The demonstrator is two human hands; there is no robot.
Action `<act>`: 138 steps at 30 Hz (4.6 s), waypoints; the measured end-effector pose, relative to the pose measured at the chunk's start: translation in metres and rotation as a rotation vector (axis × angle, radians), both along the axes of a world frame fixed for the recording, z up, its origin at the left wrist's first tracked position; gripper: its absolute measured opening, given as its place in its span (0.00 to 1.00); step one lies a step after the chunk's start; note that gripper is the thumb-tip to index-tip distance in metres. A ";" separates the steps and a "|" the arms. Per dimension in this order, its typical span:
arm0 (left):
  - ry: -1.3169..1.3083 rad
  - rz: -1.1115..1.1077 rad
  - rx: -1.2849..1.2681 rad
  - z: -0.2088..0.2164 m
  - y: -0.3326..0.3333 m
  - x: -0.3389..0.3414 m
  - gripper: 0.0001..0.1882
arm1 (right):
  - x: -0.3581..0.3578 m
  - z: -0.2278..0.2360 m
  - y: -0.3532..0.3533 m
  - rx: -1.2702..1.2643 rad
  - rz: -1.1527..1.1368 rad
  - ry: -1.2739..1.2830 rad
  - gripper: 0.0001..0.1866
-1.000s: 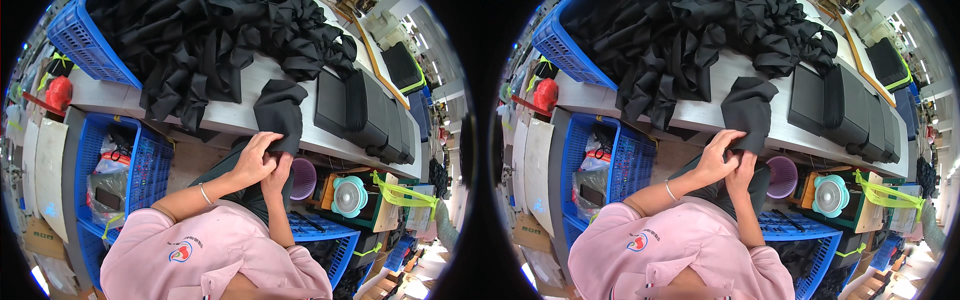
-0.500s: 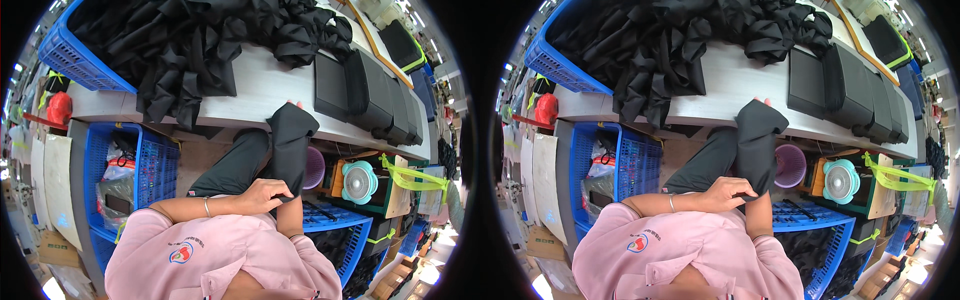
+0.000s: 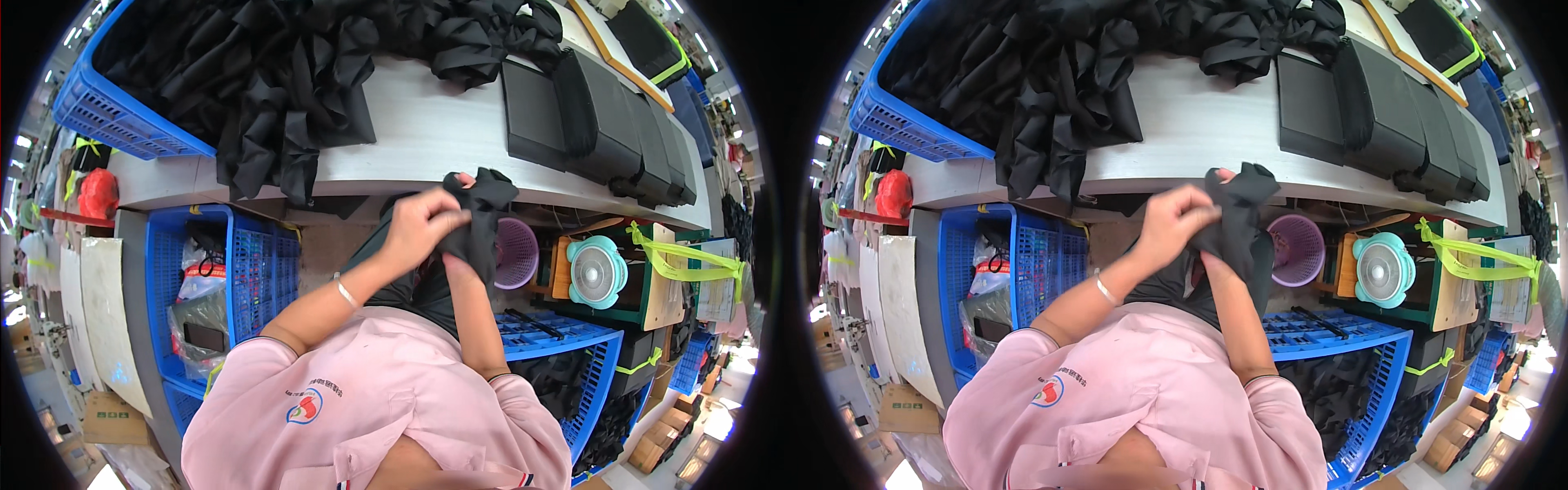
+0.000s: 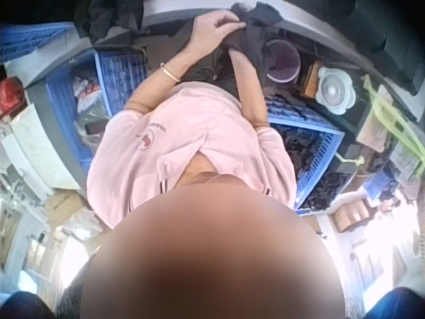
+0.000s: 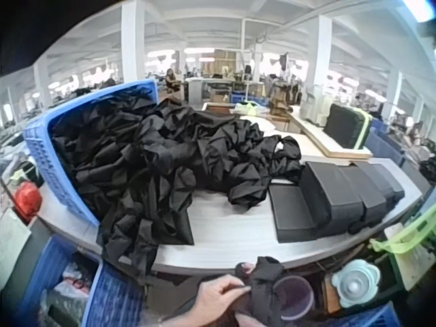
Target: The recorder is inspecting and organizing black fabric components, possibly for sports or recreation goods.
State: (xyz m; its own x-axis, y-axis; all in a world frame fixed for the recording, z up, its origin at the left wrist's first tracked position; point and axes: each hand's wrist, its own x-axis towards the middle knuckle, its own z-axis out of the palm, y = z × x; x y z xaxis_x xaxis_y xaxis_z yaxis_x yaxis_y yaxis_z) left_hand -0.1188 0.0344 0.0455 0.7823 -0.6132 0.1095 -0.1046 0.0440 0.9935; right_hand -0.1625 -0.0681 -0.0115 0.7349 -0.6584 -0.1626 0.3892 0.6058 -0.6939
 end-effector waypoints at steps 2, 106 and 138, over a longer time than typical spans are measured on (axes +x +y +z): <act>0.191 0.067 -0.169 -0.008 -0.017 0.028 0.08 | -0.006 0.003 0.034 -0.017 -0.001 -0.043 0.14; -0.002 0.170 -0.149 -0.044 0.022 -0.009 0.26 | -0.049 -0.007 0.021 -0.517 0.202 0.626 0.10; 0.914 -0.238 -0.366 -0.027 0.097 -0.028 0.24 | -0.110 0.038 0.034 -1.089 -0.051 0.269 0.31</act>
State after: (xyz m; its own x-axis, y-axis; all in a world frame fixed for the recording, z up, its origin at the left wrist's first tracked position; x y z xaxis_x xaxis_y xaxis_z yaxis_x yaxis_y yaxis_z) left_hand -0.1467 0.1312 0.0186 0.5216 -0.8132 -0.2579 0.7409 0.2819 0.6096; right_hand -0.2728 -0.0339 0.0265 0.7308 -0.5746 0.3684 0.1536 -0.3874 -0.9090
